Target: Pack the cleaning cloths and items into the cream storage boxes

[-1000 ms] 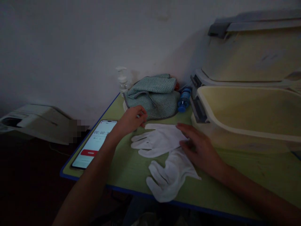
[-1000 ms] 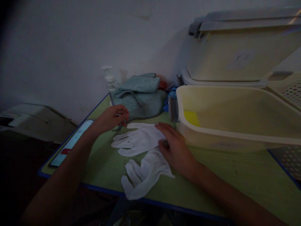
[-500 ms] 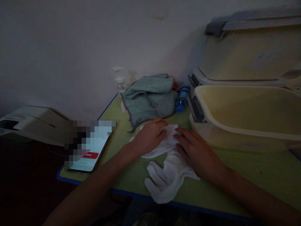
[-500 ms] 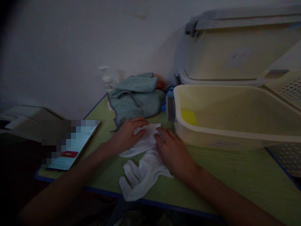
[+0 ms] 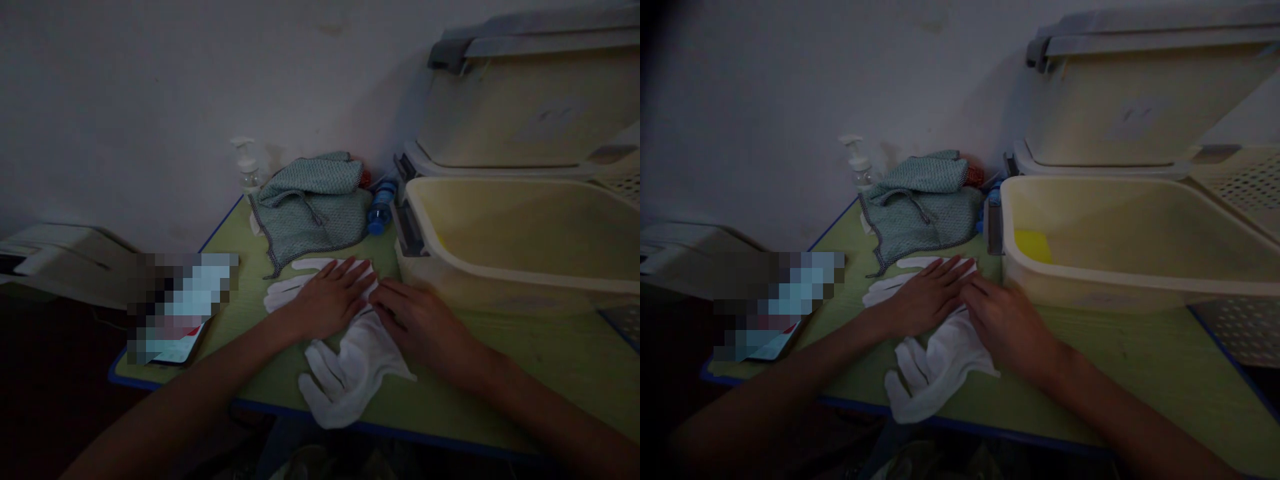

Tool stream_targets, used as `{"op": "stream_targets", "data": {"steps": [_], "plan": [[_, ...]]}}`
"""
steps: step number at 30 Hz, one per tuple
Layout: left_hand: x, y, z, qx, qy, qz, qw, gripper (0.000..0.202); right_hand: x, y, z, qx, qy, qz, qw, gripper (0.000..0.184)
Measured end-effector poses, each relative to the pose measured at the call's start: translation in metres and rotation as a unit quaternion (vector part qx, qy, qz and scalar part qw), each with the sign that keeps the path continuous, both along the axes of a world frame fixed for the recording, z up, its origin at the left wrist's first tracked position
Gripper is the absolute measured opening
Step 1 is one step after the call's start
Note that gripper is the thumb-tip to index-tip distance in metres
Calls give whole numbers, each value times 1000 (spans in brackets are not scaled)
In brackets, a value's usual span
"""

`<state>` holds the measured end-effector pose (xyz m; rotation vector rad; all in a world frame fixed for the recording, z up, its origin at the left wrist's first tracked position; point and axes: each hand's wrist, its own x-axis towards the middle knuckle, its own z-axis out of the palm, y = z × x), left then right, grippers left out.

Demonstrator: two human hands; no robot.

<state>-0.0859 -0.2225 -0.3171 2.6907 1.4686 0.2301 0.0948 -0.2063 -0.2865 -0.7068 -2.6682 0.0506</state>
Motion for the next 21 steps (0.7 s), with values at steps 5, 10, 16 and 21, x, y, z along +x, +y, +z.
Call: {"op": "stream_targets", "data": {"steps": [5, 10, 16, 21], "plan": [[1, -1, 2, 1, -9, -3, 1000, 48, 4, 0, 13, -91, -40, -12, 995, 6], [0, 0, 4, -29, -48, -4, 998, 48, 9, -1, 5, -184, -62, 23, 981, 17], [-6, 7, 20, -134, -302, -7, 944, 30, 14, -5, 3, -261, -55, 15, 964, 20], [-17, 7, 40, -338, -436, -64, 832, 28, 13, -11, 20, -265, 82, 50, 960, 21]]}}
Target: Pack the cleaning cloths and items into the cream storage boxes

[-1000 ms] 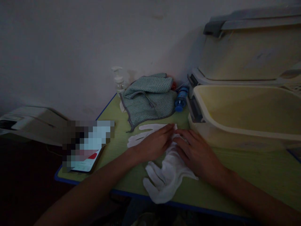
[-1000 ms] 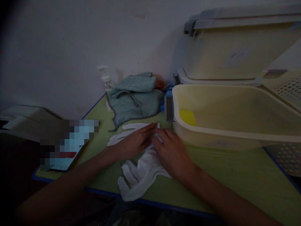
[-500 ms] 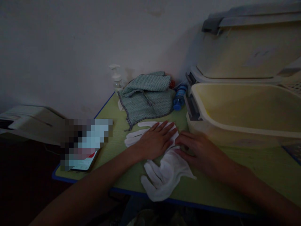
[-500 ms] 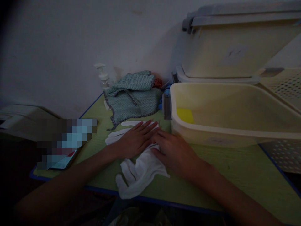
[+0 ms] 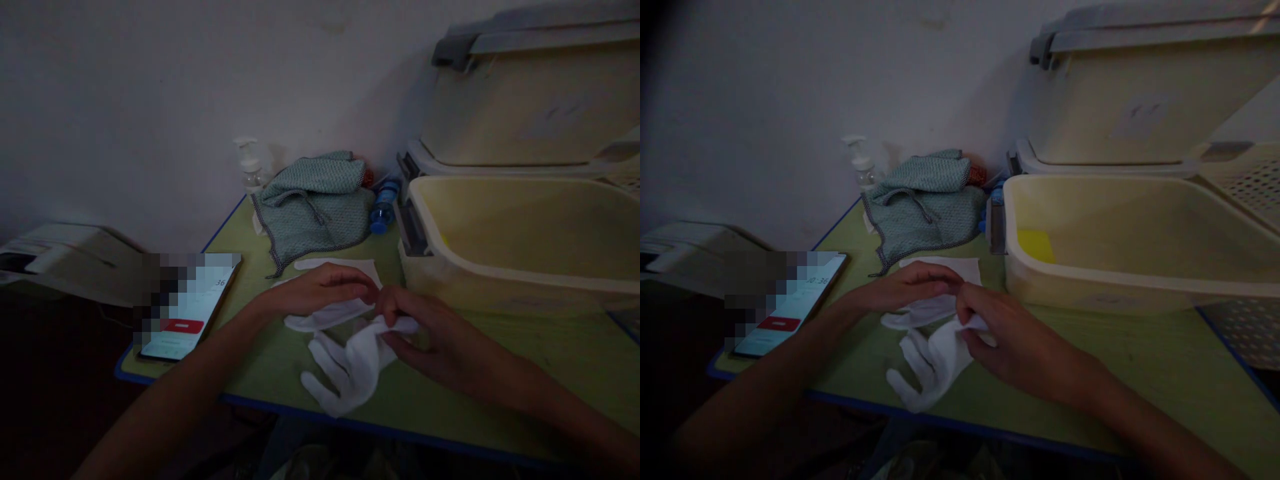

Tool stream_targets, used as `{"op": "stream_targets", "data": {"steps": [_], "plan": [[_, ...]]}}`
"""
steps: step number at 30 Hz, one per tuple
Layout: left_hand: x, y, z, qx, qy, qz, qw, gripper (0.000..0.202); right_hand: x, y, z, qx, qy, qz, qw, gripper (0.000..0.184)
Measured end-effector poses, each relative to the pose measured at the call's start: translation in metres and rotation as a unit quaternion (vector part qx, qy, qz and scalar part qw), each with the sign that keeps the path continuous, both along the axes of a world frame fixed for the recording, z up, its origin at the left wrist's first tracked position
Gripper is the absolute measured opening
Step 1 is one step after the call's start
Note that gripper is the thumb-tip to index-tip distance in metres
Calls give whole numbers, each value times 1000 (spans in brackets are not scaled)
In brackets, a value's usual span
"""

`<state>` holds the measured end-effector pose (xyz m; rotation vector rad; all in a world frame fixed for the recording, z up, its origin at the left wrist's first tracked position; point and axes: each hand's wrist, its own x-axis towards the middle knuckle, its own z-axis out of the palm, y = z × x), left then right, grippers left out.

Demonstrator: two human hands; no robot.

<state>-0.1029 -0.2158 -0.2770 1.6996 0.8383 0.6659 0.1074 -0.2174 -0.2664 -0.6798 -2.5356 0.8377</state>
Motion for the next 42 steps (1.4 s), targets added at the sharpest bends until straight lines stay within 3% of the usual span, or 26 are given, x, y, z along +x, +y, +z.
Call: {"op": "stream_targets", "data": {"steps": [3, 5, 9, 13, 27, 32, 37, 42], "plan": [[-5, -4, 6, -58, -54, -40, 996, 45, 0, -2, 6, 30, 133, -3, 991, 25], [-7, -6, 8, -80, -67, -44, 994, 53, 1, -3, 7, 42, 193, -40, 979, 28], [-4, -9, 12, -106, -49, -62, 991, 42, 0, -6, 7, 54, 257, -145, 954, 29], [1, -12, 17, -82, -18, -85, 993, 26, -2, -9, 10, 56, 291, -181, 938, 28], [-11, -11, 17, -157, -148, 140, 966, 37, -1, 0, 6, 141, 288, -272, 907, 27], [-5, -11, 15, -205, -163, 124, 957, 29, -4, -3, 7, 154, 300, -287, 897, 27], [-7, -7, 9, -233, -83, 63, 967, 26, -6, -3, 7, 133, 330, -264, 896, 31], [-10, -4, 7, -205, -75, 118, 969, 21, -6, -7, 13, 103, 342, -251, 900, 31]]}}
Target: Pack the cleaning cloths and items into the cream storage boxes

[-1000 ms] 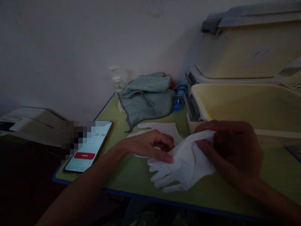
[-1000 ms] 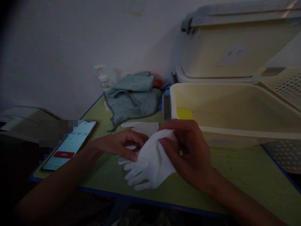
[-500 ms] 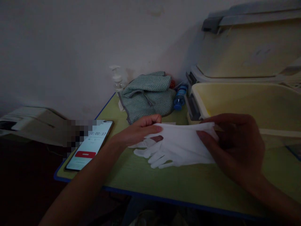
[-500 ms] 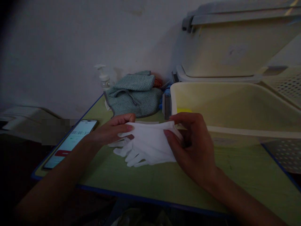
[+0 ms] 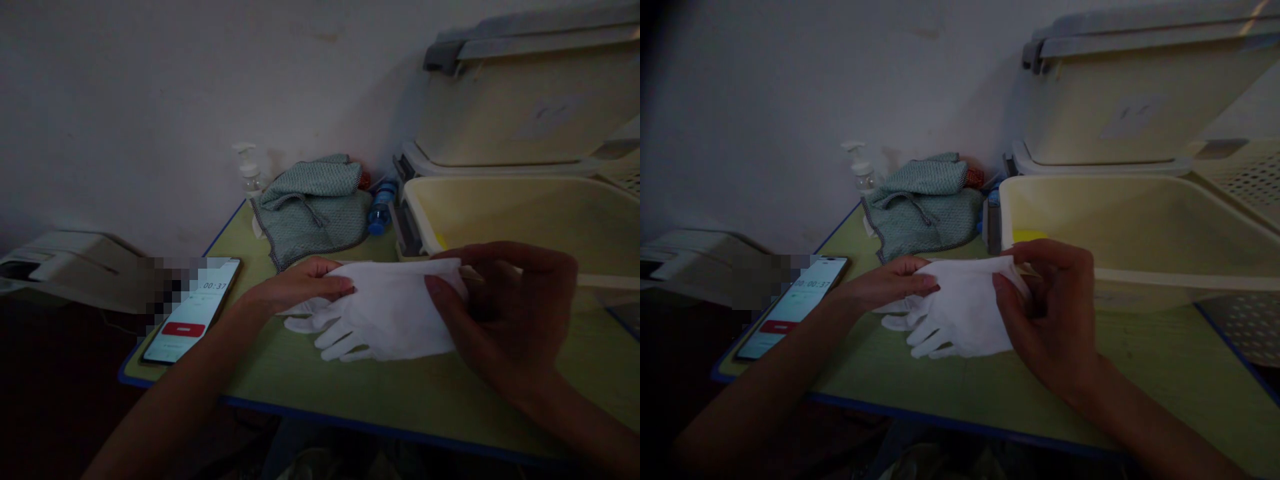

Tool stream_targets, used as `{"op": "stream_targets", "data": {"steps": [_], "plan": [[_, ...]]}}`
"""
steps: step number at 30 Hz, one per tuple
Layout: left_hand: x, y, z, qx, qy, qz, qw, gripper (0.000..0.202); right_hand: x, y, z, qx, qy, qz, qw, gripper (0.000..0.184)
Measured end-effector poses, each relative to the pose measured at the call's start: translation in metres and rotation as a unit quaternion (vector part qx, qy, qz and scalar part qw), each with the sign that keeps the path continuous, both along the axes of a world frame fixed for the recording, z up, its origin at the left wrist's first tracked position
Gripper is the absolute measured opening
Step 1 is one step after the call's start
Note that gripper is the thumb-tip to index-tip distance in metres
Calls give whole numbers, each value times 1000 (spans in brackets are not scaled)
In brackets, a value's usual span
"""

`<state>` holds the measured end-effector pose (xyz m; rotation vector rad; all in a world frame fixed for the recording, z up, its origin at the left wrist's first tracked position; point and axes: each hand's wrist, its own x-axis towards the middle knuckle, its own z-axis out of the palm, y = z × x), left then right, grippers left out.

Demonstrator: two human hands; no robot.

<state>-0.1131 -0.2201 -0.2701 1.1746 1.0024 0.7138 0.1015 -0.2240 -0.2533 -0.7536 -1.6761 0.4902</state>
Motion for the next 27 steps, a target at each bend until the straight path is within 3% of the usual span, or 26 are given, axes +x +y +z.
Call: {"op": "stream_targets", "data": {"steps": [9, 18, 22, 27], "plan": [[-21, -4, 16, 145, 76, 121, 979, 29, 3, 0, -3, 73, -89, 29, 993, 23], [-25, -6, 32, 365, 253, 168, 880, 25, 1, 1, -8, 221, -275, -82, 932, 12], [-24, -8, 35, 410, 278, 188, 848, 22, -2, -1, -7, 207, -277, -95, 934, 4], [-25, -9, 34, 423, 295, 190, 836, 23, -4, 1, -15, 132, -251, -124, 951, 23]]}}
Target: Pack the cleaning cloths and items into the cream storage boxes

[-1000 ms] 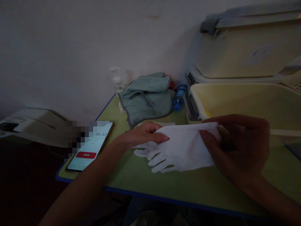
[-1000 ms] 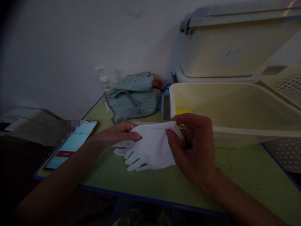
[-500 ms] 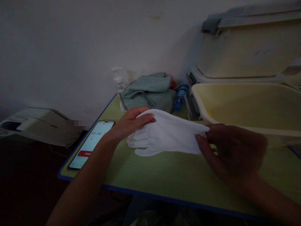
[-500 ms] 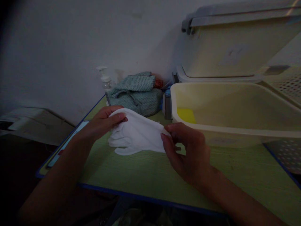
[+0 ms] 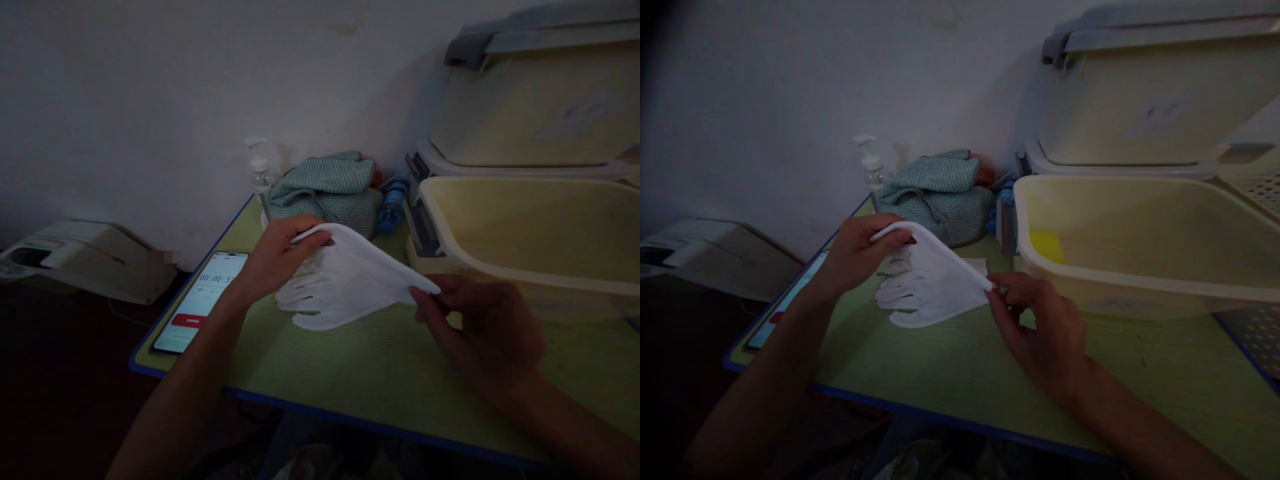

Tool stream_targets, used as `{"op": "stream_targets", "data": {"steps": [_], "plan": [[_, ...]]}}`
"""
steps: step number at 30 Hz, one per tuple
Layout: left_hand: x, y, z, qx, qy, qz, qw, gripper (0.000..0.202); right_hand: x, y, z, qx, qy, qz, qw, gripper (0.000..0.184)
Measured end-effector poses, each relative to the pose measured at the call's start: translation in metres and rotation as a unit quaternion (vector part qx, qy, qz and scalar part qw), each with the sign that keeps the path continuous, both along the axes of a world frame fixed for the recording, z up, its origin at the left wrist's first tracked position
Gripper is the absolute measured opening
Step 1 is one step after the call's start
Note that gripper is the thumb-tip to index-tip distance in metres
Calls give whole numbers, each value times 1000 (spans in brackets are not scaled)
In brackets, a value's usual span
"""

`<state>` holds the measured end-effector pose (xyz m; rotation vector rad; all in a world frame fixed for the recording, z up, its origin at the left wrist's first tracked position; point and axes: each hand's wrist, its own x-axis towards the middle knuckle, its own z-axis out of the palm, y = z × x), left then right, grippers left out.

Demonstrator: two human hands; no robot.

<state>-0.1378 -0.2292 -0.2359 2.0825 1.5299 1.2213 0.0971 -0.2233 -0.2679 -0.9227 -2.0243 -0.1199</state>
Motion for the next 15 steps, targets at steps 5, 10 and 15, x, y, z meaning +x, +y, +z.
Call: {"op": "stream_targets", "data": {"steps": [5, 10, 15], "plan": [[1, 0, 0, 70, -32, 100, 992, 19, -1, 4, -4, 21, 7, 58, 998, 22], [1, 1, 2, 112, -86, 154, 978, 17, -4, 7, -1, 65, -14, 137, 988, 17], [-2, 1, 3, 15, -161, 134, 978, 20, -4, 4, 0, 61, -32, 128, 989, 24]]}}
